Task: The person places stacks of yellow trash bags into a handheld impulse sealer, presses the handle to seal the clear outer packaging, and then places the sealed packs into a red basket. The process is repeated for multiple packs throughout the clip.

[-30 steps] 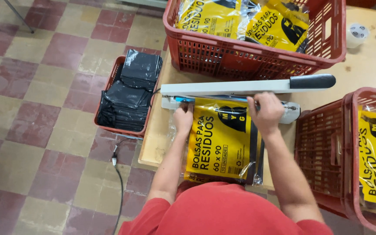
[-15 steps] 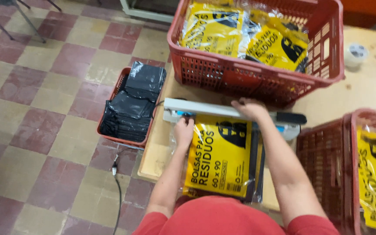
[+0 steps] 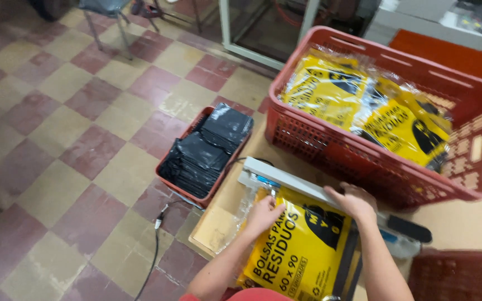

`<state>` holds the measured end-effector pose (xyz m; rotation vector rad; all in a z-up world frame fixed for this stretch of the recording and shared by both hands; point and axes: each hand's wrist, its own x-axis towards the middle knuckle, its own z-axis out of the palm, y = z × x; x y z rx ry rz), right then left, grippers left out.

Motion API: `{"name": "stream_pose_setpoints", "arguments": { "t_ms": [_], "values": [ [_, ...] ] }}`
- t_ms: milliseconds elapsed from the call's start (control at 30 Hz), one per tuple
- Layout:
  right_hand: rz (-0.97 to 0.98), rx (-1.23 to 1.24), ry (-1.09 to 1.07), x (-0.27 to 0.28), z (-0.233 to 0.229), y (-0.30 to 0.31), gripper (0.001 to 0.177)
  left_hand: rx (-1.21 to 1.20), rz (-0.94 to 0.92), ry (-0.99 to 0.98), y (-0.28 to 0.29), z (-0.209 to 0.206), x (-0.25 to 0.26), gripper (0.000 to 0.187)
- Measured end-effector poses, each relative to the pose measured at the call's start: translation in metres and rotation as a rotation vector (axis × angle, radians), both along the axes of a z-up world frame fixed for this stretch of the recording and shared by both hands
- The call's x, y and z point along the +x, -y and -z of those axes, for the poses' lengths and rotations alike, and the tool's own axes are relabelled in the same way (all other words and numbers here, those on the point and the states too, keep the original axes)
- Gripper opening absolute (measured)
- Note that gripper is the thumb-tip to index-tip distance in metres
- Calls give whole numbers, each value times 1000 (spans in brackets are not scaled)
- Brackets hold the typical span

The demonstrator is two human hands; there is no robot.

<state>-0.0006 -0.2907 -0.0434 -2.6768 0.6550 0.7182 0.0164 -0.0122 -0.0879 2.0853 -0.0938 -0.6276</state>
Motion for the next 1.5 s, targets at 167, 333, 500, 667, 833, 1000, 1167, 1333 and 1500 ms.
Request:
{"name": "stream_pose_setpoints", "arguments": {
  "t_ms": [167,333,500,667,833,1000,1167,1333,1500],
  "values": [
    [-7,-80,46,-8,-9,-7,94,12,89,-6,4,19,0,51],
    [8,-145,26,-5,-19,-20,82,65,144,-125,2,-46,2,41],
    [50,-183,-14,-3,-16,-20,76,114,213,-165,3,-45,6,34],
    [76,-179,-32,-3,-28,-28,74,123,225,-158,3,-51,5,33],
    [81,-180,-32,-2,-30,-29,73,134,220,-143,5,-43,4,32],
    [106,-167,-25,-3,-29,-29,72,173,251,-89,4,-31,3,35],
    [85,-176,-21,-1,-24,-27,75,184,225,-121,2,-43,-2,35],
    [27,-119,61,-4,-22,-19,82,159,233,-71,1,-31,-2,45],
    [25,-58,192,-15,-42,-20,74,173,259,-37,7,15,0,63]
  ]
}}
